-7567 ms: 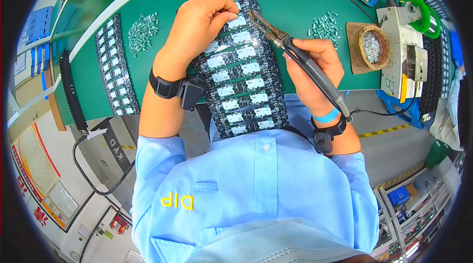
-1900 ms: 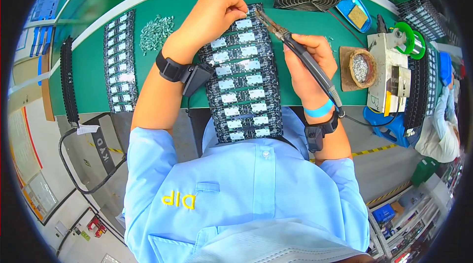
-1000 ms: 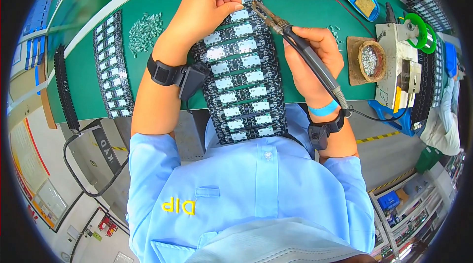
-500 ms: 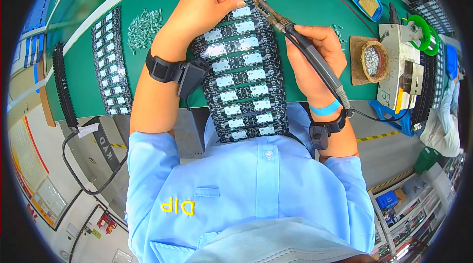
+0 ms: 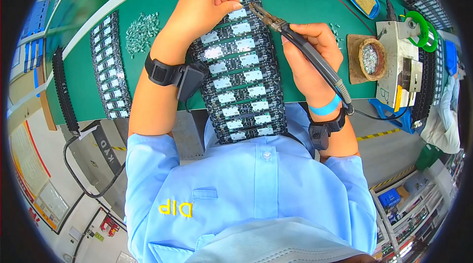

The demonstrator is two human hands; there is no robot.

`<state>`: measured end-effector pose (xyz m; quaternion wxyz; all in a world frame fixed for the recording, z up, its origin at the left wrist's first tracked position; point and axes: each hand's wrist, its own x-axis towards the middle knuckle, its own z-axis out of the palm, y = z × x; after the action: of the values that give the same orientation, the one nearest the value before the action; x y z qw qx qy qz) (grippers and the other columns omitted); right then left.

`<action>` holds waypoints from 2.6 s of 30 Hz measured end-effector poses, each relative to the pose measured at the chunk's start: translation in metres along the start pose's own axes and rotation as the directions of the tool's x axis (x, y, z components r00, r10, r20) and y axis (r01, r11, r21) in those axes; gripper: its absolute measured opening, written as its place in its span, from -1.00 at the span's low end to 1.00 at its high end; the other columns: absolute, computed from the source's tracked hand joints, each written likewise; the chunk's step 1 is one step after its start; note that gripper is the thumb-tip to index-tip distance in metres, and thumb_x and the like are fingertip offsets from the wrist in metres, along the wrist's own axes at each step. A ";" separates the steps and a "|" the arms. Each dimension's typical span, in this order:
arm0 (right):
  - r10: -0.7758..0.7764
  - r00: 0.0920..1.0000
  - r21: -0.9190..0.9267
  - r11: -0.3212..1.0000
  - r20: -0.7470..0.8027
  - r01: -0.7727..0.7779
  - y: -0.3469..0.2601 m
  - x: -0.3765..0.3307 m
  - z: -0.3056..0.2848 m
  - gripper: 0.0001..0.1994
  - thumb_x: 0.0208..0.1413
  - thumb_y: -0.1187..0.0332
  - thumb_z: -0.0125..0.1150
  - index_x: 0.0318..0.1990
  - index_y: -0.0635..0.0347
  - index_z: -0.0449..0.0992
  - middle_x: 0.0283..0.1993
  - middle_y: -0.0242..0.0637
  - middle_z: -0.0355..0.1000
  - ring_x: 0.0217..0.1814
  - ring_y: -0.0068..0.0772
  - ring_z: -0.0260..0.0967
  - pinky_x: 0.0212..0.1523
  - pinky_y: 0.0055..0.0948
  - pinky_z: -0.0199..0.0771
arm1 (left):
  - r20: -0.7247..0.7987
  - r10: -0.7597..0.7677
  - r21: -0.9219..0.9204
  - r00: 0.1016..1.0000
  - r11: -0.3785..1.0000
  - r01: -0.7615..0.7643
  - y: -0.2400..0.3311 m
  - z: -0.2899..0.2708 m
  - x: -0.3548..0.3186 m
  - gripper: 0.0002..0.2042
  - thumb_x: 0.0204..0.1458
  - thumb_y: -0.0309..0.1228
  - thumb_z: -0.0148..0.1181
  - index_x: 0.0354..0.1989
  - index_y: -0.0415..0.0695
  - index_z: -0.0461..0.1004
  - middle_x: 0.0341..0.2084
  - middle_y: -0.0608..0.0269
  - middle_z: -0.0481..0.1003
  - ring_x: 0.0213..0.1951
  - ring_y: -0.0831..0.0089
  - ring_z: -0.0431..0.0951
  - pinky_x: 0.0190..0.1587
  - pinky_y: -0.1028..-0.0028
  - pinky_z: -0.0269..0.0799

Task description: The person solders components onto a circuit board using a soldering iron and then picks up the board to inspect both sides.

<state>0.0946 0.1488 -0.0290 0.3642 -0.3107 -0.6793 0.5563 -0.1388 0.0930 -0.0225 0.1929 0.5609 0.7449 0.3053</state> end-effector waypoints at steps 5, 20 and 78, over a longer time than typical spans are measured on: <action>-0.067 0.996 0.016 0.998 -0.063 0.068 0.006 0.002 0.004 -0.80 -0.02 0.58 0.34 -0.23 0.27 0.49 -0.38 -0.35 0.55 -0.36 -0.72 0.44 -0.36 -0.66 0.43 | -0.010 -0.033 0.029 0.999 0.999 0.033 0.004 0.000 0.000 -0.85 -0.10 -0.39 0.41 -0.39 -0.17 0.62 -0.50 0.23 0.54 -0.47 0.45 0.53 -0.34 0.47 0.47; 0.005 1.000 0.145 0.989 -0.006 -0.004 0.000 0.002 0.003 -0.80 0.07 0.62 0.28 -0.16 0.31 0.44 -0.26 -0.27 0.54 -0.29 -0.65 0.46 -0.29 -0.68 0.44 | 0.030 -0.072 -0.081 0.997 0.994 0.074 -0.004 -0.005 0.003 -0.82 -0.06 -0.36 0.40 -0.33 -0.18 0.64 -0.52 0.24 0.58 -0.47 0.51 0.53 -0.34 0.49 0.46; 0.113 0.989 0.199 0.971 0.099 -0.131 0.001 0.003 0.001 -0.76 0.06 0.69 0.22 -0.11 0.32 0.45 -0.18 -0.22 0.54 -0.13 -0.54 0.50 -0.10 -0.57 0.49 | -0.017 0.157 0.015 0.987 0.988 -0.157 0.010 0.000 -0.003 -0.91 -0.04 -0.59 0.27 -0.34 -0.21 0.53 -0.52 0.22 0.39 -0.50 0.41 0.37 -0.40 0.46 0.32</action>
<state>0.0919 0.1510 -0.0299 0.3294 -0.2882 -0.6131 0.6577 -0.1310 0.0921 -0.0161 0.1575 0.6162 0.7024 0.3195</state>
